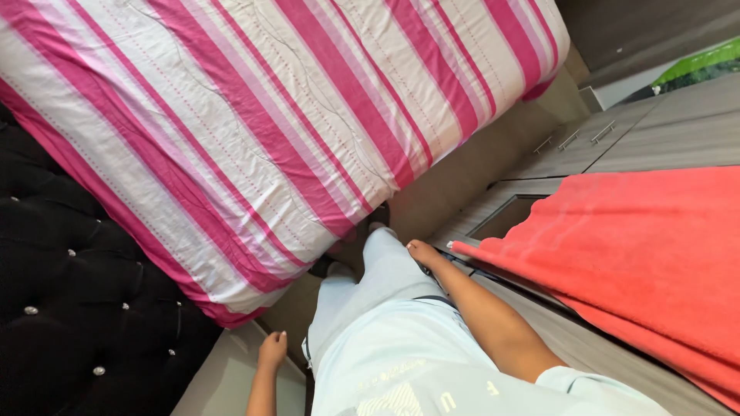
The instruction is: Straightening and smoothing out a duvet on a bed.
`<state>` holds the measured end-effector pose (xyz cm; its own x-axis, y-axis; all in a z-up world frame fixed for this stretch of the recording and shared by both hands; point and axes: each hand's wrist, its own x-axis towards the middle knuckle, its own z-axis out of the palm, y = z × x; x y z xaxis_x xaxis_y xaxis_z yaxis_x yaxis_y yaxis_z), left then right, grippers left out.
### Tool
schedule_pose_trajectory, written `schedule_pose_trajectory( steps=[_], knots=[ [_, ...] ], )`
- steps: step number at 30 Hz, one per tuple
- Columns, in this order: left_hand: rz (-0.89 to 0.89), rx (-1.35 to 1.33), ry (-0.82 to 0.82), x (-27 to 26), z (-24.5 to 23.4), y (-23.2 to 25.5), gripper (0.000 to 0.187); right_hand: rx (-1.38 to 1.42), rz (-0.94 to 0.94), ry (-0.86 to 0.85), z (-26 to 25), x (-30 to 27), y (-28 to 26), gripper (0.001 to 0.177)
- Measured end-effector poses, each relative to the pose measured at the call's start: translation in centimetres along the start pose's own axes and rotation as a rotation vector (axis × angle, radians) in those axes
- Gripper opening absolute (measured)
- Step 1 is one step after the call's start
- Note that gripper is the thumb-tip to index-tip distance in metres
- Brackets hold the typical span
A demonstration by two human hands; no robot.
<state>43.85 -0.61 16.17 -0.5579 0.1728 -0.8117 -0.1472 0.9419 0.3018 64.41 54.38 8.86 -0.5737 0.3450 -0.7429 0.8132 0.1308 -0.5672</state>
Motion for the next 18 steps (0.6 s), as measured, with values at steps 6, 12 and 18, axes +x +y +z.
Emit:
schedule_pose_trajectory(
  steps=[6,12,18],
  knots=[
    [0.017,-0.309,0.016,-0.8,-3.0,11.0,0.04,-0.246,0.165,0.087,-3.7,2.0,0.8,0.029],
    [-0.032,-0.317,-0.029,-2.9,-1.6,16.7,0.039,-0.228,0.077,0.087,-9.1,3.9,-1.5,0.03],
    [-0.18,-0.169,0.006,-3.7,3.1,19.6,0.04,-0.22,0.014,0.012,-17.2,5.3,-4.3,0.03]
  ],
)
